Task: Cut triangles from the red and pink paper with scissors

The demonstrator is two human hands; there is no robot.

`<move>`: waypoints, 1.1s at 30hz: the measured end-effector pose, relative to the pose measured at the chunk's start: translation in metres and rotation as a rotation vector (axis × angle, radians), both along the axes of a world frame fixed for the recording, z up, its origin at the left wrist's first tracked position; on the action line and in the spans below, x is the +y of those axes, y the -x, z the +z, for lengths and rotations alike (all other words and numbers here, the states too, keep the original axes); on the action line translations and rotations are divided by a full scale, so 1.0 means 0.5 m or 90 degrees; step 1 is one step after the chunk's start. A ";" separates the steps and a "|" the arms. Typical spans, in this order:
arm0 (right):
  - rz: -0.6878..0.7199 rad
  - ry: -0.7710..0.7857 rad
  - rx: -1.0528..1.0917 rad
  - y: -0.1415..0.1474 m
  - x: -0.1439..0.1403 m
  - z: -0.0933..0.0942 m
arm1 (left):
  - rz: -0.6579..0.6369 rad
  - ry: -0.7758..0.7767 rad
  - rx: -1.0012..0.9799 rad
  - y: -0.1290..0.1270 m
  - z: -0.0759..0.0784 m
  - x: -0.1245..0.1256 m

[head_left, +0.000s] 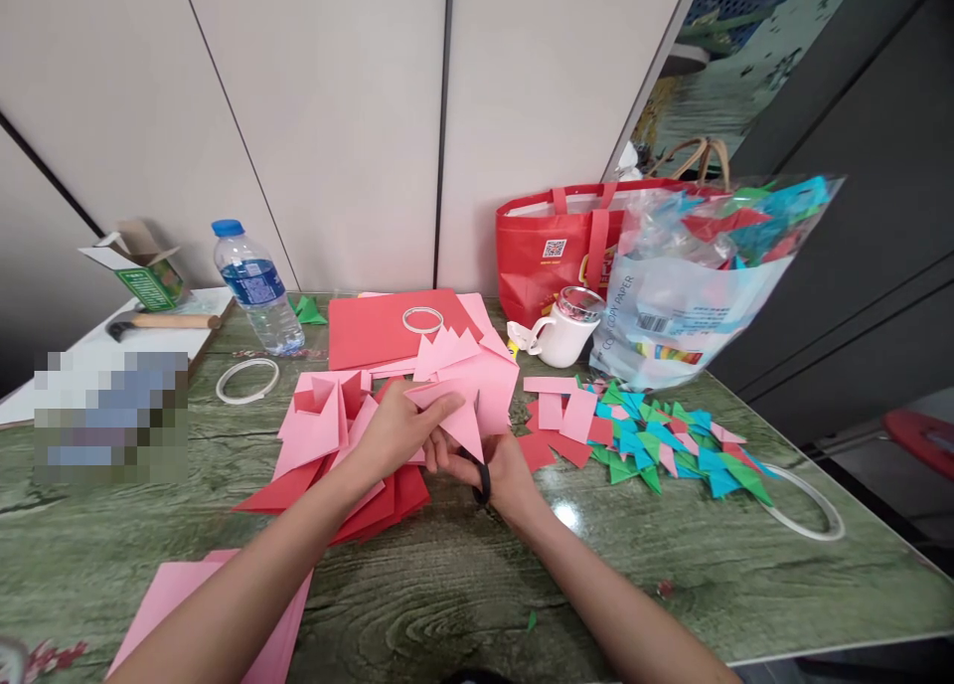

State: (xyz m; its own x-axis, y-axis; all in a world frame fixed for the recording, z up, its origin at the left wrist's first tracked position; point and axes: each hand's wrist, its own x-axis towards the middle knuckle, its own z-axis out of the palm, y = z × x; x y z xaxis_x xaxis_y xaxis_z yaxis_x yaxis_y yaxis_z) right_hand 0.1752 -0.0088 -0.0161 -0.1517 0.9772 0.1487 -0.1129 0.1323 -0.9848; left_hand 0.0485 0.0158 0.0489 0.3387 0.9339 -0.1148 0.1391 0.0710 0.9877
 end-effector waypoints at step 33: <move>-0.047 0.028 0.098 0.001 0.005 -0.031 | -0.039 0.033 0.011 -0.004 -0.002 -0.004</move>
State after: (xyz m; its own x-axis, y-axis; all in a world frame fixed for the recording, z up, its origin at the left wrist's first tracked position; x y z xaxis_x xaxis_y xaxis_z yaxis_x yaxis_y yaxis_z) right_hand 0.1745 -0.0061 -0.0317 -0.0580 0.9909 0.1212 -0.2545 0.1027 -0.9616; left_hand 0.0505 0.0139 0.0480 0.3930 0.9039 -0.1688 0.1613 0.1130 0.9804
